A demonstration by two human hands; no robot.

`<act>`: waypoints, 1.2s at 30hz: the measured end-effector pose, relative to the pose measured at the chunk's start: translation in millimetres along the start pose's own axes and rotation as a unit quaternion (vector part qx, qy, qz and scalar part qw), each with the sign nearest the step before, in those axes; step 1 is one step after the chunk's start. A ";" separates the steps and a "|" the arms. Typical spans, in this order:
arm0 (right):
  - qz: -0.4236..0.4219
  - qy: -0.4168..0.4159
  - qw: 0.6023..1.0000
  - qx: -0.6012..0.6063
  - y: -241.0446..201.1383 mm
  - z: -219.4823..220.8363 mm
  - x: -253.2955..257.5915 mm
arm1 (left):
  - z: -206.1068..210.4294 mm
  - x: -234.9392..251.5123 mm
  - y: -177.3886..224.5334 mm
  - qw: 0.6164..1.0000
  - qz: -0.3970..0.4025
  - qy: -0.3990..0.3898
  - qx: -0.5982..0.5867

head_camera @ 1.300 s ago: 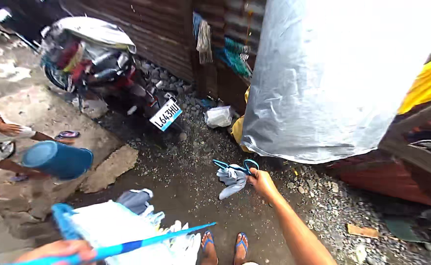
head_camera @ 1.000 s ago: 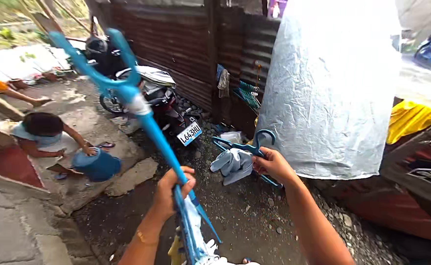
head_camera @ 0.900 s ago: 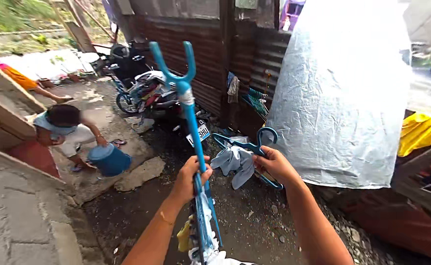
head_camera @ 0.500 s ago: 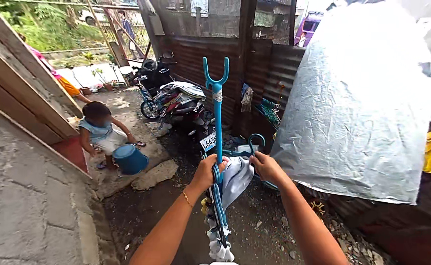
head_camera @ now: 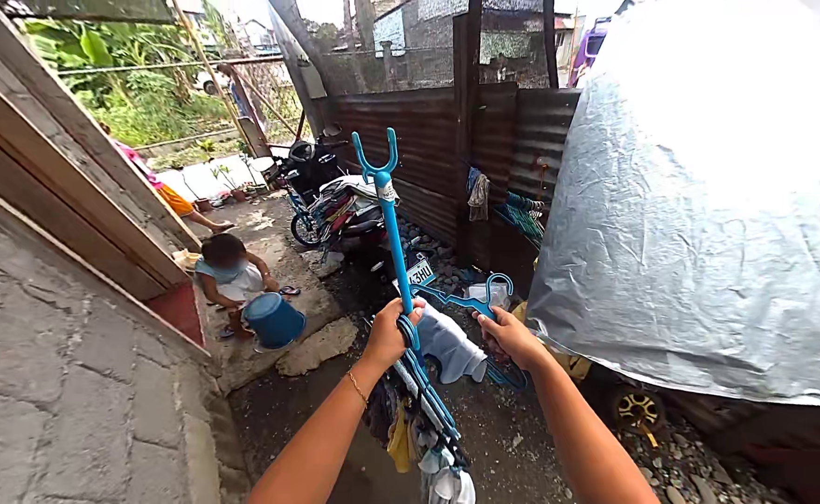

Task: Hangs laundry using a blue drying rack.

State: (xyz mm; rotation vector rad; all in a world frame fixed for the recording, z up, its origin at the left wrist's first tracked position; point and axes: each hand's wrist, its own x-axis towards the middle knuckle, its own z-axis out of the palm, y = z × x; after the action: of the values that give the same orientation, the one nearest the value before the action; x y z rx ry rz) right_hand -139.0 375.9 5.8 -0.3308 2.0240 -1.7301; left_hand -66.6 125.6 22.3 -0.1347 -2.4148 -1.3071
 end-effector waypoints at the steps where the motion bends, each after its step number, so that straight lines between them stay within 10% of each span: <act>1: 0.006 0.000 1.000 0.004 -0.1 -2.4 0.8 | -0.3 -0.5 -1.2 1.000 0.002 0.003 -0.002; 9: 0.102 -0.125 0.981 0.107 13.6 -25.8 19.3 | -4.2 -9.1 -0.5 0.999 -0.021 -0.031 -0.014; 23: 0.156 -0.074 0.984 0.051 47.6 -38.6 31.7 | 20.4 -0.3 13.3 0.999 0.004 -0.040 -0.023; 28: 0.049 -0.137 0.970 0.196 48.1 -43.8 8.6 | 24.7 -0.8 14.4 0.998 0.003 -0.046 -0.034; 36: 0.038 -0.081 0.993 0.082 27.9 -36.4 -8.6 | 25.8 -3.1 18.5 0.999 -0.015 -0.035 -0.021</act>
State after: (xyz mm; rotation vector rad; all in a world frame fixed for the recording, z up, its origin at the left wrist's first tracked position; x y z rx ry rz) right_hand -146.0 416.5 -15.9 -0.3247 1.7464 -1.7499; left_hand -66.3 157.5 23.1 -0.1580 -2.4575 -1.3881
